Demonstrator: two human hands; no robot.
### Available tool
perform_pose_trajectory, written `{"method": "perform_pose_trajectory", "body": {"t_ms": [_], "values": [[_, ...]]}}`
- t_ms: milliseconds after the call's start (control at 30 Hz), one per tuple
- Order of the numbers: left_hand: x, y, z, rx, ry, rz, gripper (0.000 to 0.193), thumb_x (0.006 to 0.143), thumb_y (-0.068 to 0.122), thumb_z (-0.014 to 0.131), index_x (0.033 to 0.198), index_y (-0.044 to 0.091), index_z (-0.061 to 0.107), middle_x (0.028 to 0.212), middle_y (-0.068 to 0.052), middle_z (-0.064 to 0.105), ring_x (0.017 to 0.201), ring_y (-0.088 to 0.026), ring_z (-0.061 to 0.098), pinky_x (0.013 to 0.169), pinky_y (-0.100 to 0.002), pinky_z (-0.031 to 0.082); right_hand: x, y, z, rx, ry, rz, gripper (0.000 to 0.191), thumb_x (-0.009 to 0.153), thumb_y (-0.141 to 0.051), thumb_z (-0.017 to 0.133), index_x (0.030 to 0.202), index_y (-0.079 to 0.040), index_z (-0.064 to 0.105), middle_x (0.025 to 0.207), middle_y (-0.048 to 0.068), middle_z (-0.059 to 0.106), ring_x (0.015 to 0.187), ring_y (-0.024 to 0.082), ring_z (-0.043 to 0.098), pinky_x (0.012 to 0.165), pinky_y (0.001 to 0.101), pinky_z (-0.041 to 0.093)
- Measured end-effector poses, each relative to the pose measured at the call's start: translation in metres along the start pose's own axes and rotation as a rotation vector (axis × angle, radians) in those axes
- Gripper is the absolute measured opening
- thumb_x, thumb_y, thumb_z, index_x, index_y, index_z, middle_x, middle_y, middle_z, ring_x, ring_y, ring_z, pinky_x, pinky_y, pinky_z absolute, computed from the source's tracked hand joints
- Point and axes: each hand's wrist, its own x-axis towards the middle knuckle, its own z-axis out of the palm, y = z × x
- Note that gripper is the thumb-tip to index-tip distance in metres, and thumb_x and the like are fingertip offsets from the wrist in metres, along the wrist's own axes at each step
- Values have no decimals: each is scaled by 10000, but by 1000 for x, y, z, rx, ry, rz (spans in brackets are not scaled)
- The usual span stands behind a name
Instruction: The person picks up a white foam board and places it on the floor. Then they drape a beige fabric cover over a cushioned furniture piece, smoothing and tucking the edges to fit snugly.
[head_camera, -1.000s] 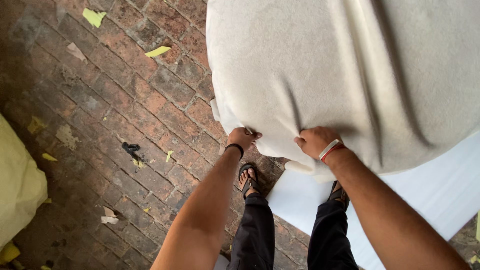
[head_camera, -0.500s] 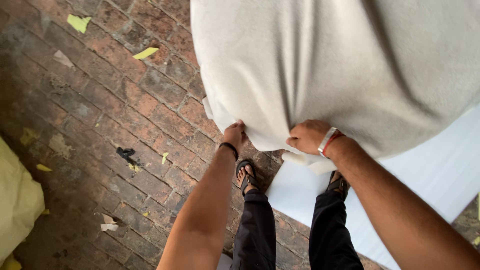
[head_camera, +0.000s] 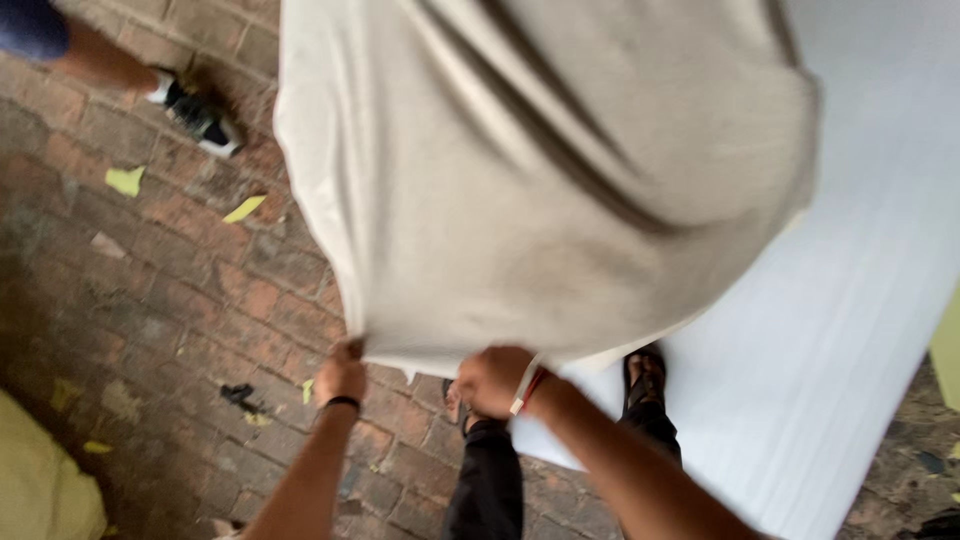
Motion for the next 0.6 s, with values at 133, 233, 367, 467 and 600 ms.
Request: {"method": "perform_pose_trajectory", "body": {"t_ms": [133,233,367,467,600], "values": [[-29,66,-29,-99,124,-106,524,1001,382,591,1432,95,510,1310,-226,681,1155,-398,679,972,-549,545,-64,70,19,488,-18,347,319,1016,-433,563,1035,-142,694,853,42,735,756,181,696,764,393,570],[-63,171,-27,4,321,300,663,971,418,604,1503,61,432,1532,-215,484,1369,-375,502,1106,-536,436,-117,180,-8,925,386,458,358,969,-404,621,912,-57,688,787,47,739,692,153,713,710,345,606],[-109,354,28,156,247,520,866,963,578,542,1618,103,232,1691,-202,168,1555,-363,156,1247,-543,144,-204,324,-82,887,546,604,335,938,-387,649,931,-58,716,806,64,772,693,146,709,717,320,563],[-151,495,90,122,188,317,1238,879,816,498,1575,-66,-23,1643,-313,-82,1541,-446,-71,1232,-537,13,-266,406,-154,945,648,646,318,943,-355,645,953,-45,718,820,68,760,701,156,695,710,328,560],[-195,615,137,205,310,350,1240,886,853,411,1599,-54,-43,1648,-350,-95,1535,-485,-94,1242,-580,-30,-315,471,-219,892,612,699,266,939,-300,632,970,-48,713,834,72,761,706,173,698,709,344,554]]}}
